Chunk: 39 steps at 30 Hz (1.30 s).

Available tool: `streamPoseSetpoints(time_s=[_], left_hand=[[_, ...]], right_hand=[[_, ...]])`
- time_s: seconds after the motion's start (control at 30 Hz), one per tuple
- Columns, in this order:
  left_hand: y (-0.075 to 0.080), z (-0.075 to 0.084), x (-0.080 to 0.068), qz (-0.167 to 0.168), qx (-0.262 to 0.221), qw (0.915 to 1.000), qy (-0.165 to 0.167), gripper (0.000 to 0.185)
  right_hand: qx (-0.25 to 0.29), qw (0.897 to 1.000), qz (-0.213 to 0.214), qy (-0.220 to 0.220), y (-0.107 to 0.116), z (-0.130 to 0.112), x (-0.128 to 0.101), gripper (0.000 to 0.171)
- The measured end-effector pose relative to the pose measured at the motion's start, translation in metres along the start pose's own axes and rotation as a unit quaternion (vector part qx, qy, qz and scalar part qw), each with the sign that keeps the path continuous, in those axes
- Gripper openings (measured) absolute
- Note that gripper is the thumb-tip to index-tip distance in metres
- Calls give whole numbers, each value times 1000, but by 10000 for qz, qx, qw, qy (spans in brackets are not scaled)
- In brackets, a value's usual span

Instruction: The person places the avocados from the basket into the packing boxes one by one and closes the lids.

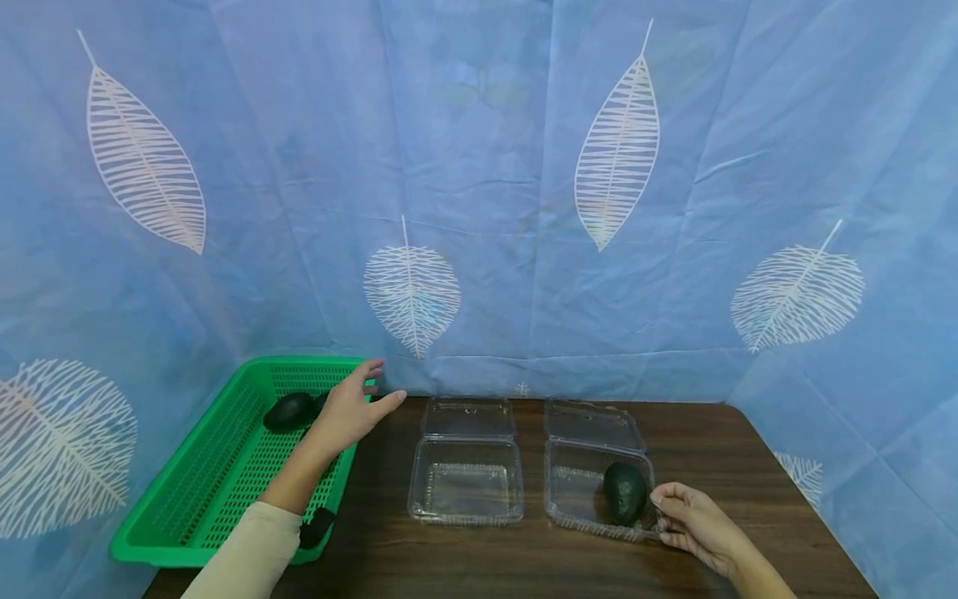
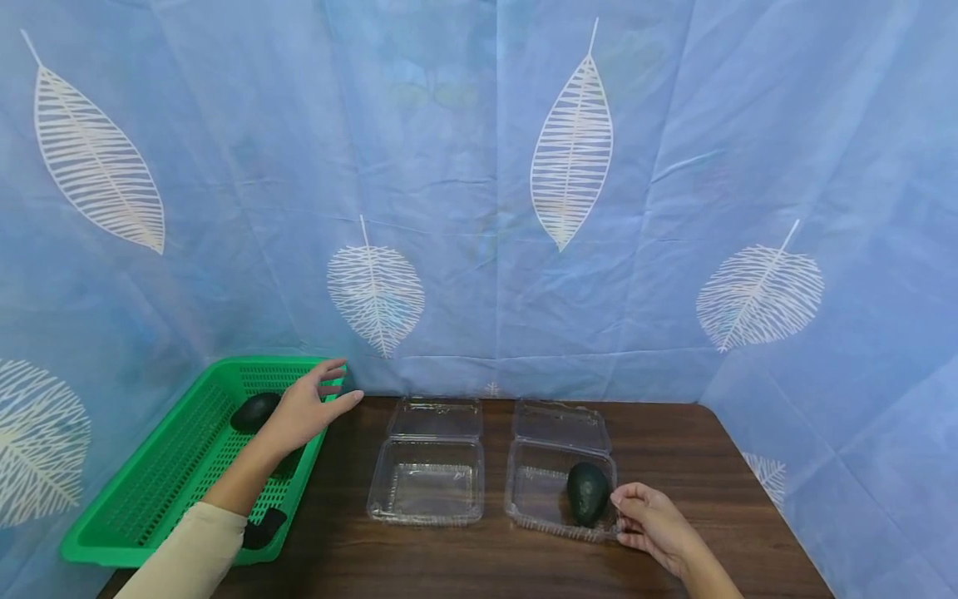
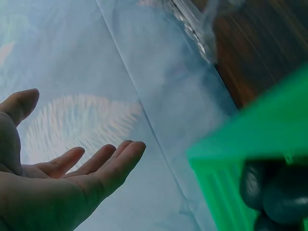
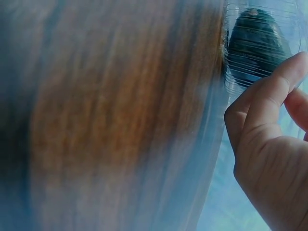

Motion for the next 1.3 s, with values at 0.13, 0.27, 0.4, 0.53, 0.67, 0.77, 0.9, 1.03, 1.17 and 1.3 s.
streamPoseSetpoints(time_s=[0.13,0.27,0.4,0.53,0.67,0.77,0.9,1.03,1.17,1.3], left_hand=[[13,-15,0,48,84,9997,229,81],[24,-31,0,67,190,9990,407,82],[33,-45,-1,33,256,9976,650,83],[41,-56,-4,-24,352,9956,865,84],[48,-69,-6,-28,408,9939,1022,85],[51,-80,-5,-63,368,9931,1116,88],[52,-94,-4,-170,98,9916,1277,91],[54,-103,-4,-297,-109,9891,1439,91],[56,-107,-2,-405,-175,9865,1575,92],[55,-112,-1,-542,-449,9814,1788,92]], right_hand=[[-35,10000,6,-11,0,0,1,15],[-22,10000,-43,13,0,-1,1,15],[0,9999,-133,47,0,-1,0,14],[11,9999,-134,33,-1,-1,0,14],[10,9999,-116,0,-1,-1,0,16],[13,9999,-129,-7,1,-1,0,16],[24,9999,-153,-3,2,-1,0,16],[29,9998,-174,9,2,-1,0,15],[65,9998,-196,25,2,-1,0,15],[91,9997,-222,38,1,-2,-1,15]])
Point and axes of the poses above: each hand's wrist, its own x-axis towards the middle knuckle, its own y-axis out of the back of the hand, z = x × y, the point moved 2 cm from there along x, towards the middle knuckle, and after that the axes turned 8 degrees about -z, right-handed, at the moved point
